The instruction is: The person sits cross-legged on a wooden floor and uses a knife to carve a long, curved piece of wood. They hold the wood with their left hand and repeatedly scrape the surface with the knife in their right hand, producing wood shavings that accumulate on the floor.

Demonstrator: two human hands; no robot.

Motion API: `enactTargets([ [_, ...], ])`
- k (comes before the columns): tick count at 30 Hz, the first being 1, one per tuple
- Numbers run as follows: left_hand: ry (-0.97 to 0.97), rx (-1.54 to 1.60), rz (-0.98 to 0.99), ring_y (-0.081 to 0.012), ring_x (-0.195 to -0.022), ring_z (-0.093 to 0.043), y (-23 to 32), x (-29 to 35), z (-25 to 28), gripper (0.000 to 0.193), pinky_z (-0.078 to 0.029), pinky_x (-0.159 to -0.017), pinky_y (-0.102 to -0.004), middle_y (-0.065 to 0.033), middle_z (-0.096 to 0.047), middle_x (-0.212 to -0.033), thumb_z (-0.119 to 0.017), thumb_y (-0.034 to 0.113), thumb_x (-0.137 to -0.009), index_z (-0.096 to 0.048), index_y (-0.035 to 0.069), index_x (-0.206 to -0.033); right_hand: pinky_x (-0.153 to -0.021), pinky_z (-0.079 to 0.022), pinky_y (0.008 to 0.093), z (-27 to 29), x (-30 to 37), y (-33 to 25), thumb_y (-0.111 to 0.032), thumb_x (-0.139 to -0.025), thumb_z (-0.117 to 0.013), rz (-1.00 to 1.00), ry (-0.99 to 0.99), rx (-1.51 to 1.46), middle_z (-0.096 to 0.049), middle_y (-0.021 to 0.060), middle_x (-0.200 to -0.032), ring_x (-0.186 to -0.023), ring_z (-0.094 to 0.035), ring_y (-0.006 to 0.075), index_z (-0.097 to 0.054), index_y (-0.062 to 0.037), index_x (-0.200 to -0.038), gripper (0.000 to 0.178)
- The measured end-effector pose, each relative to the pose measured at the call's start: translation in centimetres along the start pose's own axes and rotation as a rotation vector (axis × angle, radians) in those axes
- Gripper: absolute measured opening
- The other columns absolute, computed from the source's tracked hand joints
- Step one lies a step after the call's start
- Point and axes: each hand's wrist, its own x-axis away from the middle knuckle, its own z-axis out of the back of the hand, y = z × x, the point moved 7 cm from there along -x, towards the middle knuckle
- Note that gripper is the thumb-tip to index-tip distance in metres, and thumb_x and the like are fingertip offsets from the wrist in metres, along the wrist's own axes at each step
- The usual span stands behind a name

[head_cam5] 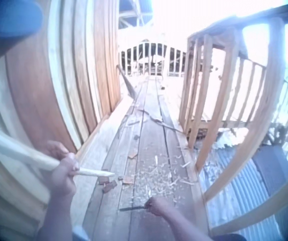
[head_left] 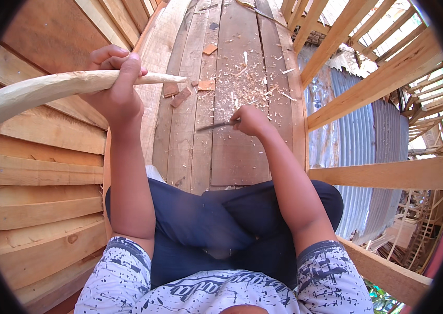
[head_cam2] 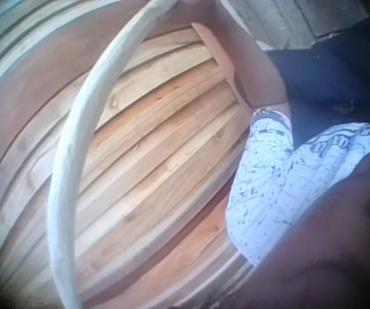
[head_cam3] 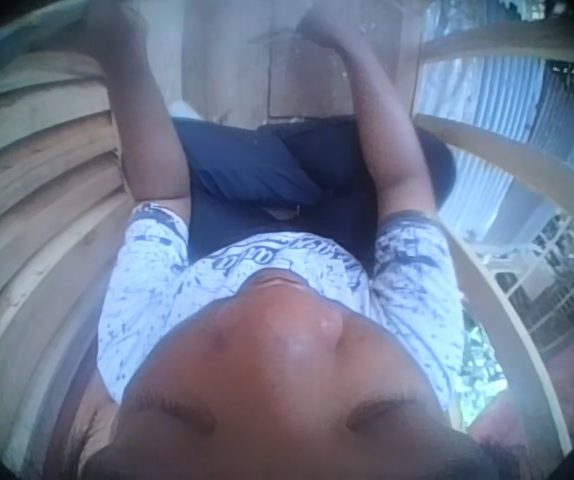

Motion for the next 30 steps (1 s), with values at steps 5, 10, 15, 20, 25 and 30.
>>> enactTargets([
  [5,0.028,-0.003,-0.017,-0.0127,-0.057,-0.061,0.4,-0.5,1.5,0.015,-0.053,-0.06,-0.0249,-0.0061,-0.059,-0.064,-0.065,-0.007,-0.076,-0.057,0.0,-0.087,-0.072,-0.053,0.0401,3.5,1.1,0.0,-0.015,-0.082,-0.071,-0.128,0.226,0.008,-0.072,0.0152,-0.089,-0.082,-0.068,0.0317,-0.076,-0.013,-0.101,0.02],
  [10,0.033,0.029,-0.021,-0.0154,-0.061,-0.055,0.1,-0.7,1.8,0.017,-0.049,-0.063,-0.0313,-0.0066,-0.056,-0.071,-0.06,-0.013,-0.077,-0.059,0.003,-0.084,-0.08,-0.054,0.0413,-2.3,1.5,-4.8,-0.013,-0.082,-0.07,0.342,-0.226,-0.109,-0.072,0.013,-0.097,-0.088,-0.069,0.0303,-0.075,-0.0147,-0.102,0.021],
  [15,0.049,0.071,0.007,-0.015,-0.06,-0.054,0.1,-0.9,1.9,0.018,-0.049,-0.063,-0.0328,-0.0051,-0.055,-0.068,-0.058,-0.013,-0.077,-0.058,0.004,-0.083,-0.081,-0.054,0.0399,-1.6,-1.1,-0.4,-0.013,-0.079,-0.074,-0.093,0.157,-0.046,-0.072,0.0146,-0.094,-0.089,-0.069,0.0304,-0.075,-0.0129,-0.104,0.025],
  [20,0.062,0.12,0.054,-0.0149,-0.058,-0.054,-0.3,-0.7,2.0,0.018,-0.048,-0.064,-0.0333,-0.0036,-0.053,-0.063,-0.057,-0.012,-0.078,-0.058,0.006,-0.085,-0.081,-0.053,0.0385,1.4,0.8,0.2,-0.01,-0.076,-0.078,0.063,-0.158,-0.066,-0.073,0.0129,-0.095,-0.09,-0.069,0.0266,-0.076,-0.0111,-0.101,0.026],
  [25,0.005,0.23,0.066,-0.0146,-0.058,-0.057,-1.4,-0.8,2.1,0.014,-0.051,-0.061,-0.0304,-0.0071,-0.057,-0.066,-0.06,-0.011,-0.078,-0.057,0.001,-0.083,-0.078,-0.053,0.0388,1.6,0.0,3.0,-0.009,-0.074,-0.079,-0.056,-0.056,-0.058,-0.073,0.0109,-0.091,-0.086,-0.069,0.0248,-0.076,-0.0099,-0.096,0.022],
  [30,0.022,0.267,0.101,-0.0151,-0.058,-0.056,-1.9,-0.6,2.7,0.014,-0.05,-0.062,-0.0319,-0.0066,-0.056,-0.065,-0.058,-0.011,-0.078,-0.057,0.002,-0.083,-0.073,-0.053,0.0343,5.4,0.1,7.3,-0.004,-0.069,-0.082,-0.134,0.193,-0.165,-0.073,0.0093,-0.083,-0.078,-0.068,0.0194,-0.075,-0.0052,-0.094,0.026],
])
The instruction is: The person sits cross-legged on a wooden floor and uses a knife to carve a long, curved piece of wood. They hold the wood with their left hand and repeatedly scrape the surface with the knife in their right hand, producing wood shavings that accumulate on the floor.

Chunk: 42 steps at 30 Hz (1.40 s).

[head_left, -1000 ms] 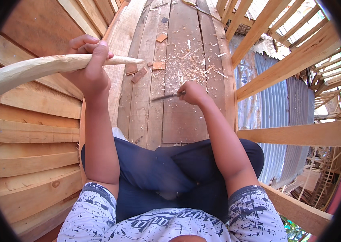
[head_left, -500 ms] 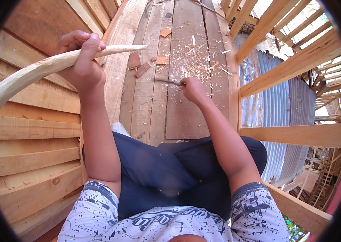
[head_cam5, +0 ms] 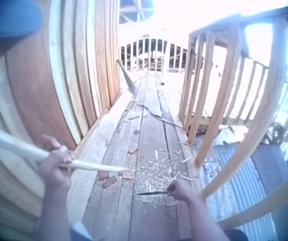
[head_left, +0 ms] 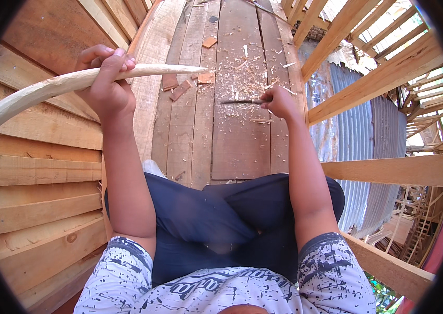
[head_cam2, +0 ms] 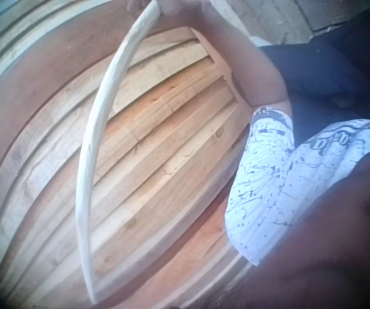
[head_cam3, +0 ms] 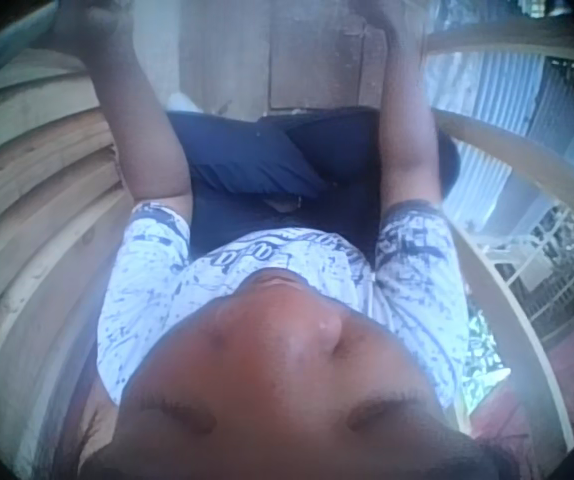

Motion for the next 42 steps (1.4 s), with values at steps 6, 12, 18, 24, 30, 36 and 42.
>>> enactTargets([
  [6,0.0,0.049,0.028,-0.0157,-0.058,-0.056,-0.3,0.0,0.4,0.014,-0.05,-0.063,-0.0348,-0.0067,-0.056,-0.063,-0.057,-0.011,-0.079,-0.057,0.002,-0.083,-0.072,-0.053,0.0349,-2.0,0.6,0.1,-0.007,-0.066,-0.084,0.13,-0.228,0.074,-0.073,0.0117,-0.086,-0.082,-0.069,0.0221,-0.076,-0.0078,-0.093,0.029],
  [12,-0.041,0.064,0.034,-0.0154,-0.058,-0.056,-0.2,0.0,-0.3,0.013,-0.051,-0.064,-0.0352,-0.0069,-0.056,-0.062,-0.056,-0.01,-0.079,-0.057,0.002,-0.084,-0.071,-0.053,0.0303,0.8,-0.6,3.0,-0.004,-0.067,-0.084,-0.025,0.134,-0.04,-0.073,0.0092,-0.085,-0.078,-0.068,0.0171,-0.074,-0.0032,-0.095,0.03],
  [18,-0.081,0.048,0.008,-0.015,-0.058,-0.056,-0.1,0.1,-0.2,0.013,-0.051,-0.065,-0.0344,-0.0069,-0.057,-0.063,-0.057,-0.01,-0.08,-0.057,0.002,-0.085,-0.074,-0.052,0.0321,-2.5,0.4,-0.7,-0.005,-0.069,-0.083,0.147,-0.15,-0.005,-0.073,0.0093,-0.085,-0.079,-0.067,0.0172,-0.075,-0.0059,-0.098,0.031],
  [24,-0.11,0.069,0.005,-0.0149,-0.059,-0.056,-0.1,0.1,-0.7,0.012,-0.051,-0.065,-0.034,-0.0067,-0.057,-0.063,-0.059,-0.009,-0.081,-0.057,0.002,-0.086,-0.077,-0.053,0.0358,1.4,-1.1,4.5,-0.008,-0.065,-0.085,-0.016,0.106,-0.069,-0.074,0.0101,-0.085,-0.085,-0.07,0.0217,-0.076,-0.0062,-0.096,0.033],
  [30,-0.097,0.067,0.013,-0.0148,-0.058,-0.056,-0.3,0.1,-0.4,0.013,-0.051,-0.065,-0.0346,-0.006,-0.056,-0.062,-0.059,-0.009,-0.081,-0.057,0.002,-0.086,-0.077,-0.052,0.03,0.8,0.4,4.7,-0.002,-0.068,-0.084,0.002,-0.152,0.013,-0.074,0.0062,-0.084,-0.082,-0.067,0.0137,-0.075,-0.0047,-0.097,0.031],
  [36,-0.113,0.061,0.009,-0.0146,-0.057,-0.055,-0.3,0.1,-0.5,0.012,-0.052,-0.064,-0.0351,-0.0056,-0.055,-0.061,-0.058,-0.009,-0.081,-0.057,0.002,-0.086,-0.074,-0.052,0.0295,3.1,0.6,4.7,-0.004,-0.07,-0.083,-0.043,-0.047,-0.067,-0.074,0.0052,-0.084,-0.078,-0.067,0.0147,-0.076,-0.0053,-0.096,0.027],
  [42,-0.126,0.072,0.019,-0.0149,-0.057,-0.055,-0.4,-0.1,-0.2,0.012,-0.051,-0.064,-0.0346,-0.0057,-0.055,-0.061,-0.058,-0.009,-0.081,-0.057,0.002,-0.086,-0.074,-0.053,0.0309,4.5,2.6,6.4,-0.002,-0.067,-0.085,-0.124,-0.146,0.151,-0.074,0.0039,-0.086,-0.079,-0.068,0.014,-0.076,-0.0051,-0.094,0.029],
])
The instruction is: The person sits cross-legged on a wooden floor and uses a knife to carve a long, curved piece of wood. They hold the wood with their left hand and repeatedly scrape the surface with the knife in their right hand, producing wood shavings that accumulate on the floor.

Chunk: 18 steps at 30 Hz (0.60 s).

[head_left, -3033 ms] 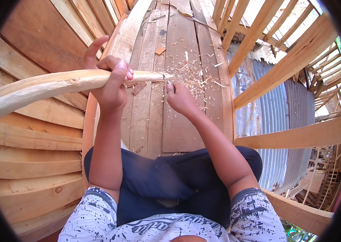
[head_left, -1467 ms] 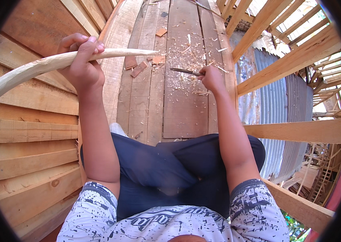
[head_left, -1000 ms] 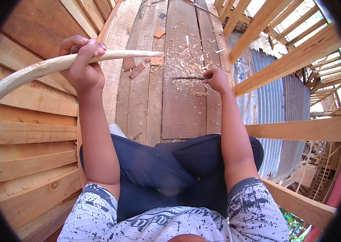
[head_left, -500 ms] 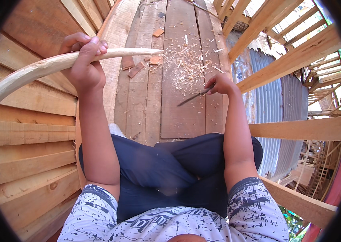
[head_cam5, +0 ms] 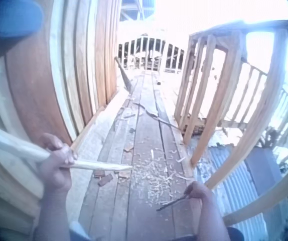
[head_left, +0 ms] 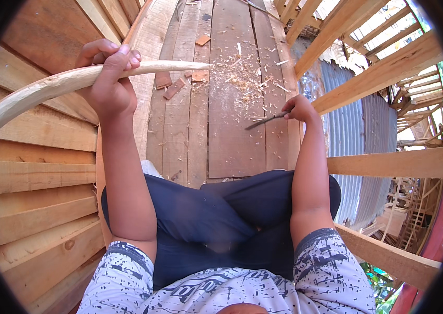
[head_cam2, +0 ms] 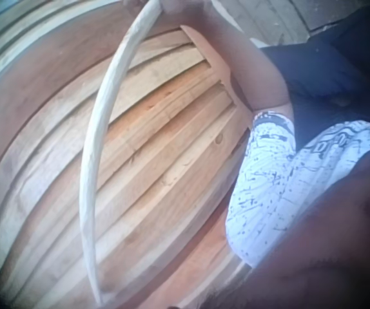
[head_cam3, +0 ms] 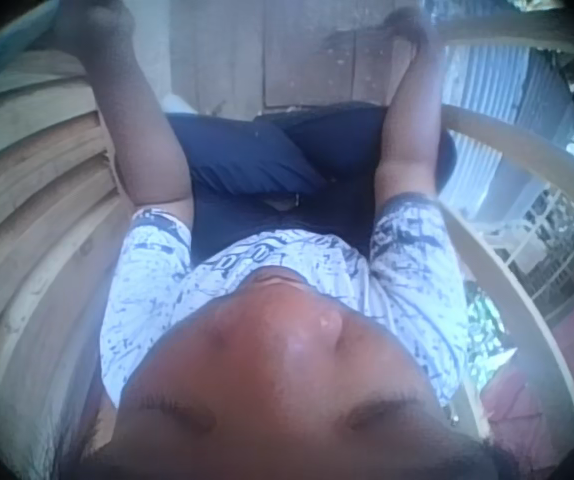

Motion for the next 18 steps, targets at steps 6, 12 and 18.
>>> enactTargets([
  [6,-0.008,-0.004,0.002,-0.0151,-0.057,-0.055,0.2,0.0,-0.2,0.012,-0.051,-0.064,-0.0345,-0.006,-0.055,-0.061,-0.058,-0.009,-0.081,-0.057,0.002,-0.086,-0.074,-0.053,0.0322,1.8,-1.0,1.6,0.003,-0.068,-0.082,-0.014,0.253,-0.166,-0.073,0.0062,-0.084,-0.078,-0.067,0.0151,-0.075,-0.0019,-0.095,0.028],
  [12,-0.02,0.006,0.007,-0.0152,-0.057,-0.056,-0.1,-0.1,0.0,0.012,-0.051,-0.065,-0.0346,-0.0062,-0.056,-0.062,-0.059,-0.009,-0.081,-0.057,0.002,-0.086,-0.073,-0.052,0.0315,0.8,0.1,1.8,0.001,-0.067,-0.083,-0.039,0.132,-0.057,-0.073,0.0066,-0.083,-0.076,-0.066,0.0148,-0.075,-0.0023,-0.096,0.03],
  [18,-0.025,0.0,0.004,-0.0151,-0.057,-0.056,0.0,-0.1,-0.2,0.013,-0.051,-0.065,-0.0343,-0.0064,-0.056,-0.062,-0.059,-0.009,-0.081,-0.057,0.002,-0.087,-0.071,-0.052,0.0314,2.1,0.5,2.4,0.0,-0.067,-0.083,-0.085,0.09,-0.067,-0.074,0.0056,-0.082,-0.074,-0.065,0.0135,-0.077,-0.0047,-0.095,0.028],
])
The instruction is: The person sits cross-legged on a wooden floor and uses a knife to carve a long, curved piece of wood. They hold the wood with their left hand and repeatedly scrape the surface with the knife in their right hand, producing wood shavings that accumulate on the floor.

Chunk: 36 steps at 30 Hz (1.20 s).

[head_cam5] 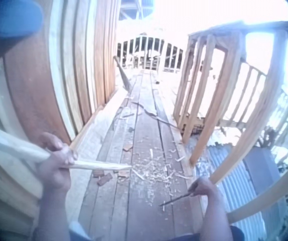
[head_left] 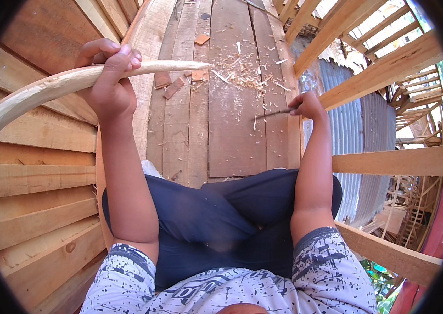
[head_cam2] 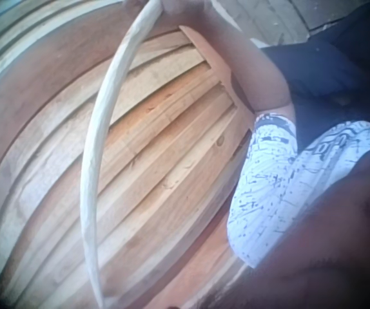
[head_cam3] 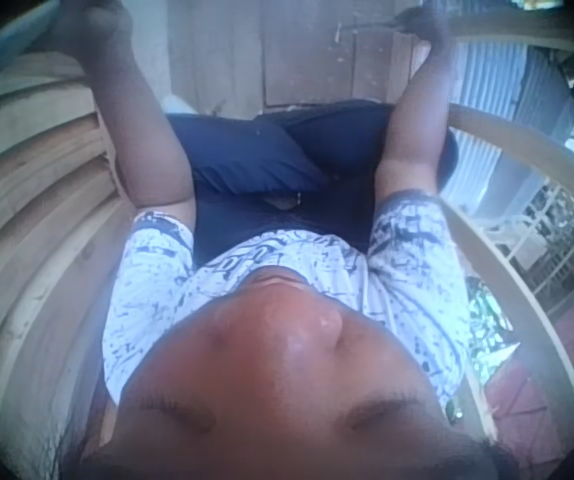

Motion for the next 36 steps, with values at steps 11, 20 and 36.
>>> enactTargets([
  [11,-0.004,-0.012,0.003,-0.0149,-0.058,-0.056,-0.1,0.1,0.3,0.014,-0.05,-0.065,-0.0339,-0.0063,-0.056,-0.062,-0.059,-0.01,-0.081,-0.057,0.003,-0.087,-0.076,-0.052,0.0299,-0.2,-0.6,-1.2,-0.003,-0.071,-0.082,0.078,0.111,-0.174,-0.074,0.0053,-0.086,-0.078,-0.066,0.0134,-0.075,-0.0028,-0.099,0.028],
  [20,-0.022,0.003,0.003,-0.0143,-0.058,-0.055,-0.4,0.2,-0.3,0.014,-0.05,-0.065,-0.0329,-0.0061,-0.056,-0.062,-0.058,-0.01,-0.081,-0.057,0.002,-0.088,-0.074,-0.051,0.0299,-2.2,-2.0,-1.7,-0.009,-0.075,-0.082,0.159,0.084,-0.147,-0.074,0.0068,-0.086,-0.078,-0.065,0.0142,-0.075,-0.0037,-0.101,0.027],
  [36,-0.077,0.011,0.026,-0.0139,-0.062,-0.056,-0.9,0.6,-0.6,0.012,-0.048,-0.069,-0.0338,-0.0051,-0.057,-0.066,-0.058,-0.007,-0.082,-0.057,0.004,-0.089,-0.075,-0.051,0.0302,-9.8,-0.8,-8.2,-0.013,-0.075,-0.083,0.334,-0.392,-0.079,-0.074,0.0035,-0.088,-0.079,-0.065,0.0123,-0.075,-0.0069,-0.103,0.03],
])
